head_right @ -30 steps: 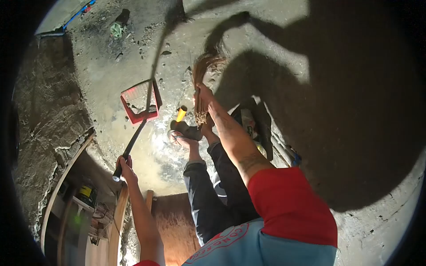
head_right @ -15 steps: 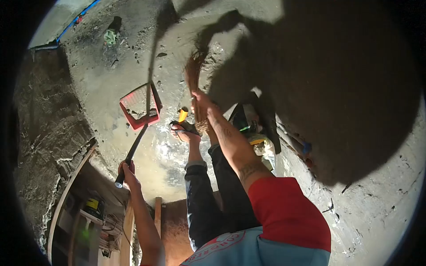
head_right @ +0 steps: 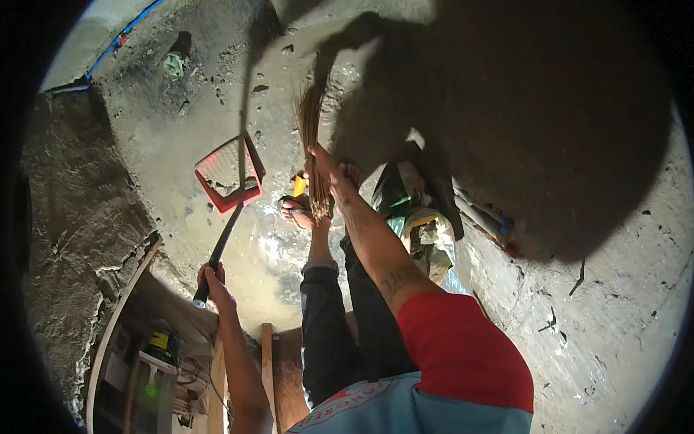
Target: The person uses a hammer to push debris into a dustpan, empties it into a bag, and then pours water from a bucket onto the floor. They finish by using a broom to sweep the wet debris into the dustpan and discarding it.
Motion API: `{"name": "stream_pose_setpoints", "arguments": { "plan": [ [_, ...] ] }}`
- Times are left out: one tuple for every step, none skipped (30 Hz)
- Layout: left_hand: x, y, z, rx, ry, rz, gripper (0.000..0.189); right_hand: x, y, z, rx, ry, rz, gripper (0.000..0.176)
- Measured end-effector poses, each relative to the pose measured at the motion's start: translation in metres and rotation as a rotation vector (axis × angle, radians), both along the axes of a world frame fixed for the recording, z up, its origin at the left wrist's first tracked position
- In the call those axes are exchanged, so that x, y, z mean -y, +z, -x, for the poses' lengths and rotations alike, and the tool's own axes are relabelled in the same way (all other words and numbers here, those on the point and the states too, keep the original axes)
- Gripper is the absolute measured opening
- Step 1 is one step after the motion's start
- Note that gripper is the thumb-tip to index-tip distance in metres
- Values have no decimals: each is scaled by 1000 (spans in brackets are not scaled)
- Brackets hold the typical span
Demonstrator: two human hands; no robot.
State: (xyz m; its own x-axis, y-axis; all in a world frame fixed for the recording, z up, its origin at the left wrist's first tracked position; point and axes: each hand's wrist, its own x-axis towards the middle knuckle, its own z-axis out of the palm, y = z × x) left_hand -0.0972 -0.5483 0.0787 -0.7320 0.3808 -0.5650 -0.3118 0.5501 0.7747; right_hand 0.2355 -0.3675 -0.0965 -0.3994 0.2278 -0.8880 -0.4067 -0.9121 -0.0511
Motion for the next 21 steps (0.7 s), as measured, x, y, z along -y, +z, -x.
{"name": "stream_pose_setpoints", "arguments": {
  "plan": [
    [3,1,0,5,0,4,21,20,0,-11,-179,-92,-7,45],
    [4,-2,0,3,-3,-2,22,39,-4,-16,264,49,-357,45],
    [3,-5,1,-1,-10,-11,22,51,15,-19,393,63,-401,46],
    [1,-6,2,0,-12,-17,22,56,42,-22,364,0,-303,47],
    [1,-6,1,0,-14,-27,23,57,57,-24,317,-74,-196,48],
    [4,-6,0,0,-14,-32,24,54,54,-29,255,-141,-113,50],
    [7,-6,1,-3,-14,-30,24,40,45,-35,115,-218,-37,52],
    [8,-8,2,6,-23,-29,24,15,32,-42,-126,-314,93,55],
    [9,-9,3,15,-33,-28,24,-3,14,-35,-133,-314,92,55],
    [11,-8,3,10,-36,-24,24,-14,-6,-21,-20,-159,51,52],
    [14,-2,1,9,-23,-32,25,-14,-14,-10,95,1,16,48],
    [12,2,-2,6,-9,-49,25,-19,0,-1,91,3,15,48],
    [10,10,0,3,-11,-48,25,-21,17,8,150,-102,-3,40],
    [11,22,1,-6,39,-54,26,-17,34,13,211,-208,-18,37],
    [11,35,1,-12,91,-61,26,10,14,2,214,-208,-13,37],
    [8,49,1,-19,130,-37,28,52,-30,-20,481,55,-485,33],
    [14,48,8,-53,134,-65,28,65,-17,-29,475,81,-559,32],
    [14,51,13,-68,140,-76,29,77,-2,-37,470,103,-633,34],
    [14,55,16,-85,149,-83,30,68,59,-35,202,-108,-300,33],
    [11,57,18,-89,151,-81,30,55,90,-29,296,-186,-105,34],
    [6,55,20,-118,133,-121,31,50,76,-35,294,-186,-102,34]
  ]
}}
